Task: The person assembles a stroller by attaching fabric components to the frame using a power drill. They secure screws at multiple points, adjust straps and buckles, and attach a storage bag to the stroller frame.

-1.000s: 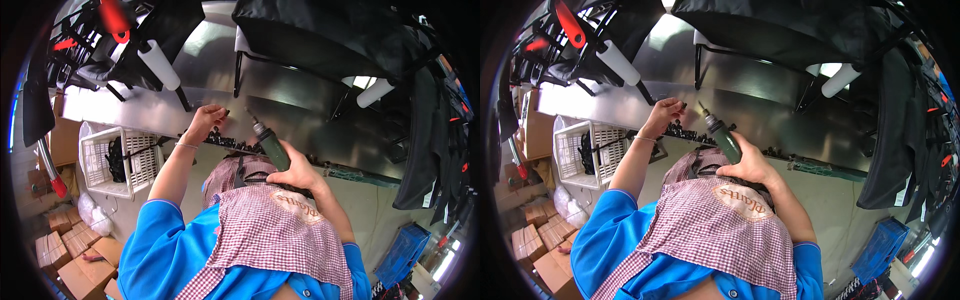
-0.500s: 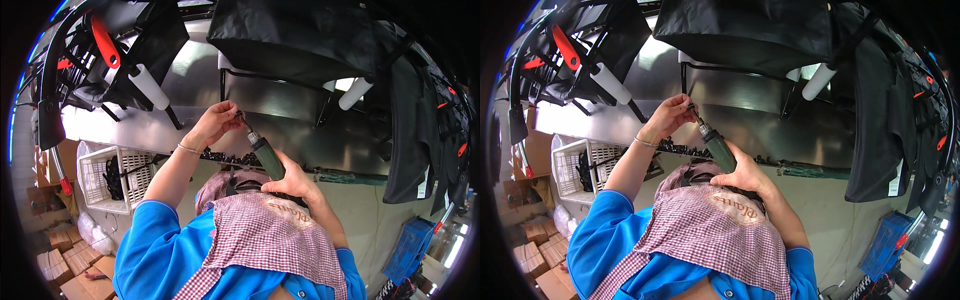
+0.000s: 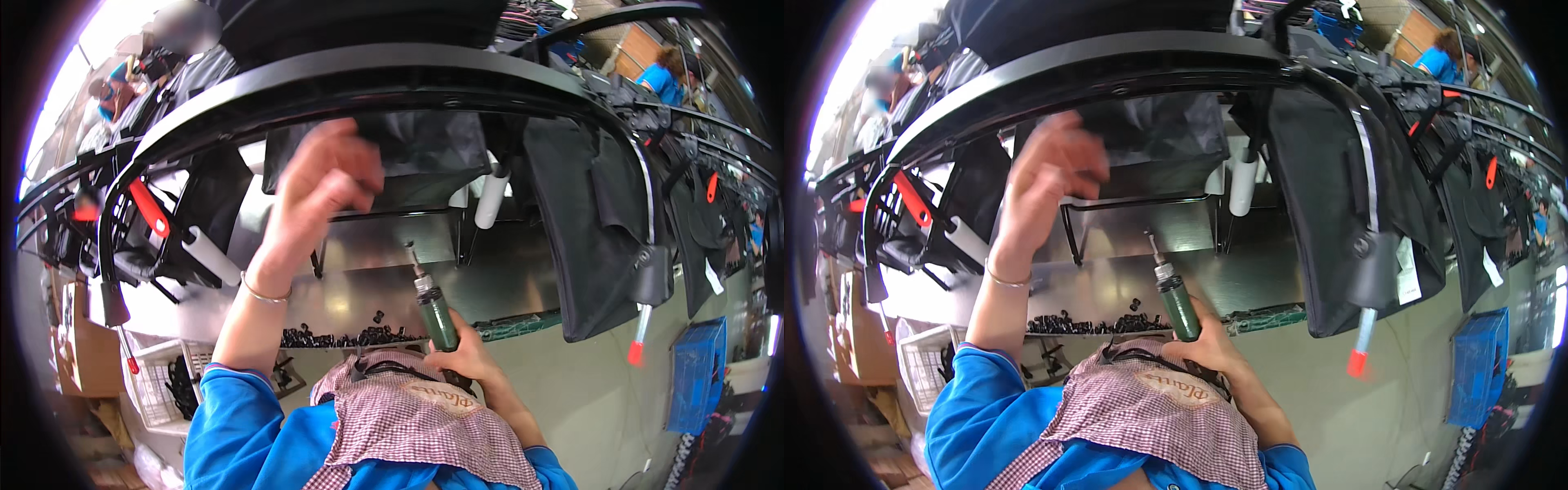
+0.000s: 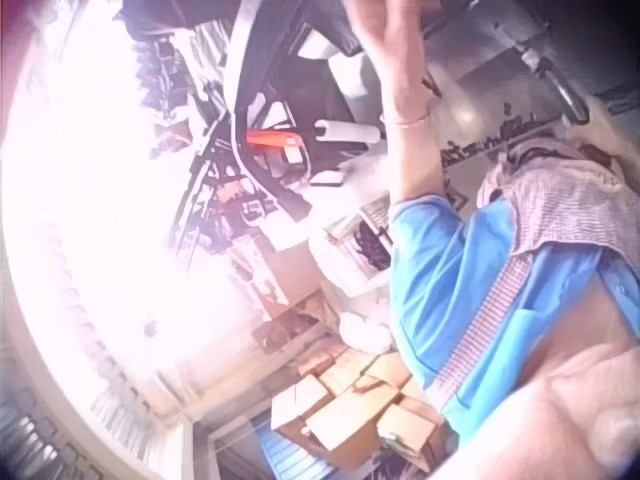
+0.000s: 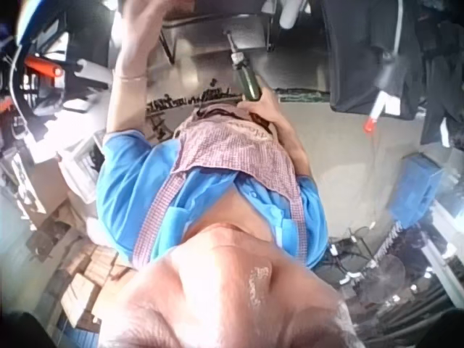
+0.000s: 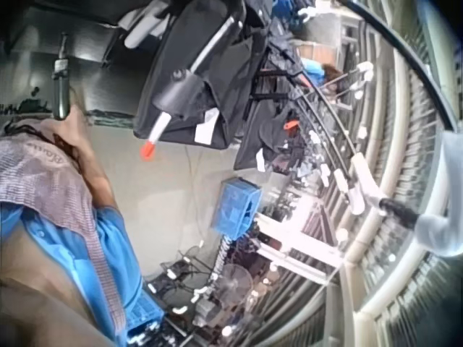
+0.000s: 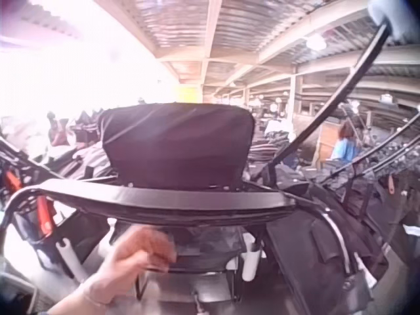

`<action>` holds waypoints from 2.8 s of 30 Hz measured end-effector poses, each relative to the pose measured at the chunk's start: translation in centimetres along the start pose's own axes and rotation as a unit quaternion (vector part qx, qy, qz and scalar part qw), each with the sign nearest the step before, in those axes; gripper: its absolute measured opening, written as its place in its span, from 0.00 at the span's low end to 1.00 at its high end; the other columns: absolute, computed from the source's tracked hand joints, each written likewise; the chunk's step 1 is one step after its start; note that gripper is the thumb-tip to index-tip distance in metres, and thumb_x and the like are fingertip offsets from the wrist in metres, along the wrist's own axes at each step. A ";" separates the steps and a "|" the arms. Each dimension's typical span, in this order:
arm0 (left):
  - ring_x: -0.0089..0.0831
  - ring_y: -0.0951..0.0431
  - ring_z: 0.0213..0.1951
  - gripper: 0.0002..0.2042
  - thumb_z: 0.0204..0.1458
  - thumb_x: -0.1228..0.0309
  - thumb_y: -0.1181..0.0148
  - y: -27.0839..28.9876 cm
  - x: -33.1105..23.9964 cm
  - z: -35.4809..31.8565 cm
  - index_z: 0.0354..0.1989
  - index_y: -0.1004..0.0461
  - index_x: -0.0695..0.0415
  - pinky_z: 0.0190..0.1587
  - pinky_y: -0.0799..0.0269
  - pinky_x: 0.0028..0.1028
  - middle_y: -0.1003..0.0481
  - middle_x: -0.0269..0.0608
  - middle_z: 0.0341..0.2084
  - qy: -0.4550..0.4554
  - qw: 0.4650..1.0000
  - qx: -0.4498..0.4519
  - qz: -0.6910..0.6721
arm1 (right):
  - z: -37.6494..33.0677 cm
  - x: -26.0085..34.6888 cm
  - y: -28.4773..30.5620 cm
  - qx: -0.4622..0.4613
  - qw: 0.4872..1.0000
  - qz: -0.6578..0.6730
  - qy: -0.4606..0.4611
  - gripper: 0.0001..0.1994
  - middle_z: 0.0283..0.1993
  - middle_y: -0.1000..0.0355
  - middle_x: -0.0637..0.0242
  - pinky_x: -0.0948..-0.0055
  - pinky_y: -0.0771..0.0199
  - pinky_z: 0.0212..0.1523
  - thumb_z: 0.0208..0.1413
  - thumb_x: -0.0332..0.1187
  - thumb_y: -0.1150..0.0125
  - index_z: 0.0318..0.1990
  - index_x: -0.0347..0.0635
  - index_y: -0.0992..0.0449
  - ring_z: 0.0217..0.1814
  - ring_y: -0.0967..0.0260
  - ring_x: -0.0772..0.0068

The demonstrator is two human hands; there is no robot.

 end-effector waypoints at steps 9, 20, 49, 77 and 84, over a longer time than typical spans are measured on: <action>0.43 0.27 0.54 0.18 0.60 0.59 0.46 3.4 -5.9 -0.3 0.51 0.27 0.61 0.66 0.42 0.54 0.24 0.40 0.38 -0.207 0.956 -0.095 -0.185 | -0.2 -0.1 3.0 0.023 0.990 0.072 0.118 0.42 0.34 0.33 0.66 0.74 0.26 0.27 0.43 0.25 0.28 0.67 0.39 0.45 0.29 0.30 0.76; 0.36 0.24 0.49 0.14 0.63 0.73 0.52 -1.7 0.0 -3.3 0.54 0.33 0.66 0.55 0.27 0.34 0.27 0.50 0.48 -0.012 0.967 -0.044 -0.251 | 0.1 1.6 5.9 0.043 0.976 0.146 0.155 0.47 0.33 0.31 0.65 0.74 0.26 0.25 0.39 0.30 0.23 0.67 0.40 0.47 0.28 0.30 0.76; 0.37 0.19 0.39 0.14 0.46 0.88 0.46 -8.3 1.1 -3.3 0.42 0.23 0.67 0.42 0.24 0.29 0.22 0.51 0.40 -0.200 0.890 0.091 0.400 | 0.5 1.8 5.9 0.000 0.967 0.202 0.154 0.39 0.30 0.31 0.64 0.73 0.28 0.23 0.38 0.22 0.27 0.60 0.38 0.43 0.23 0.31 0.74; 0.22 0.26 0.26 0.06 0.56 0.74 0.39 -3.0 16.7 12.2 0.37 0.27 0.62 0.30 0.31 0.20 0.28 0.35 0.31 -0.286 0.833 -0.393 0.263 | -2.3 -0.8 8.4 -0.027 0.978 0.145 0.145 0.36 0.30 0.30 0.66 0.76 0.27 0.26 0.35 0.28 0.22 0.53 0.39 0.37 0.28 0.30 0.76; 0.13 0.36 0.23 0.12 0.48 0.78 0.32 -1.4 16.7 15.2 0.33 0.32 0.58 0.24 0.40 0.15 0.35 0.27 0.22 -0.208 0.865 -0.446 0.097 | -1.9 0.2 7.3 -0.018 0.987 0.102 0.127 0.41 0.33 0.31 0.71 0.78 0.29 0.35 0.35 0.33 0.19 0.58 0.38 0.37 0.33 0.32 0.80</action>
Point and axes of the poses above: each hand's wrist, its own z-axis towards the middle knuckle, its own y-axis out of the back of the hand, x = y × z, the point moved 2 cm from there along z, towards the middle knuckle
